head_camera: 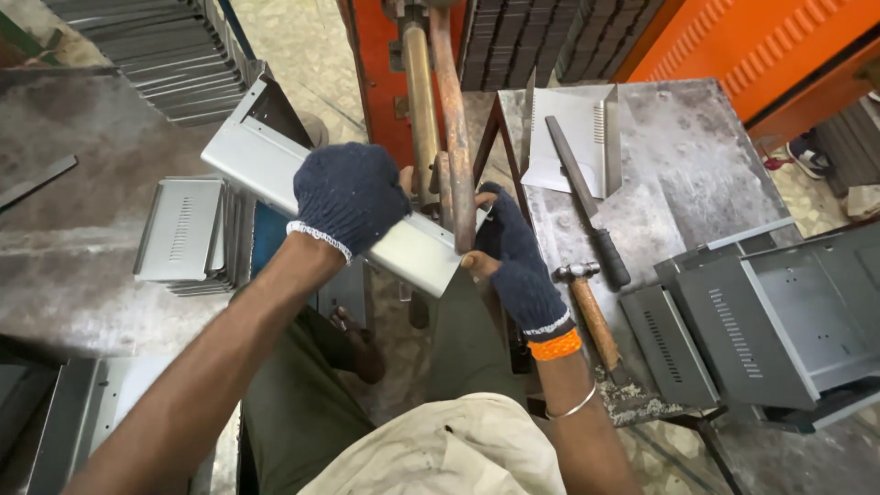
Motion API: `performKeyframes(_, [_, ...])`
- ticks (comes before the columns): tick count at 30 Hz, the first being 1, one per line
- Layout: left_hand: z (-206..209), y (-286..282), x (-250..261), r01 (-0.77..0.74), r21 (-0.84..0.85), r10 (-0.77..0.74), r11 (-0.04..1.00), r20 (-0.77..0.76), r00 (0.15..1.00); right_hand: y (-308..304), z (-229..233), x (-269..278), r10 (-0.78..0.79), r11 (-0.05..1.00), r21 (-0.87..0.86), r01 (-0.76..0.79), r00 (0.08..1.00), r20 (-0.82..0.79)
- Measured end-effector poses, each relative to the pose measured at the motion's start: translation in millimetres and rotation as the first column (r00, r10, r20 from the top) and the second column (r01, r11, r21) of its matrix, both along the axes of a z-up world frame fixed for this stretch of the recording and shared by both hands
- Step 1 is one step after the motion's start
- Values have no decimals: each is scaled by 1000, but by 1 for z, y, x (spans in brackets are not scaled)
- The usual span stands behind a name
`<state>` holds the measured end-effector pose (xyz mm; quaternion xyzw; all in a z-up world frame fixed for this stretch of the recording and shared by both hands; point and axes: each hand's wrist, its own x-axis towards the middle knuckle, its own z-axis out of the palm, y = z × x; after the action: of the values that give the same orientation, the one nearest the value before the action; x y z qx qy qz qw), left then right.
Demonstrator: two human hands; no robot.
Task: Spot welding and manual finishing of metal enclosure chassis in a manufacturing facility.
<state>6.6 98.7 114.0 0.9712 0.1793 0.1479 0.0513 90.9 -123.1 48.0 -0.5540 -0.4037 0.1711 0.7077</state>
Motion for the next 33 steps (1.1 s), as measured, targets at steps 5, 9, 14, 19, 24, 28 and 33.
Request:
performKeyframes(5, [1,-3,2,-11,101,4,995,68,998,5,-9,8,18,999,35,-18,1000,7])
performKeyframes(9, [-1,1,2,25,10,-25,1000,1,1000,6,-11,13,-4,1000,5,4,994,108])
performKeyframes(14, [-4,1,2,16,-29,-17,999,-39,999,3,-10,5,91,995,57,-86,993,-74])
performKeyframes(19, [8,-4,4,-13,36,14,999,-46,999,8,-13,12,-29,1000,13,28,994,103])
performKeyframes(24, [16,-7,0,-3,-108,-16,994,-179,984,-1,-20,14,129,990,96,-101,922,-364])
performKeyframes(28, [25,-6,3,14,-94,-26,995,-127,992,-10,-11,18,147,989,35,-143,945,-293])
performKeyframes(33, [28,-4,22,0,-64,-8,998,-113,994,-2,19,22,-68,959,-251,129,969,238])
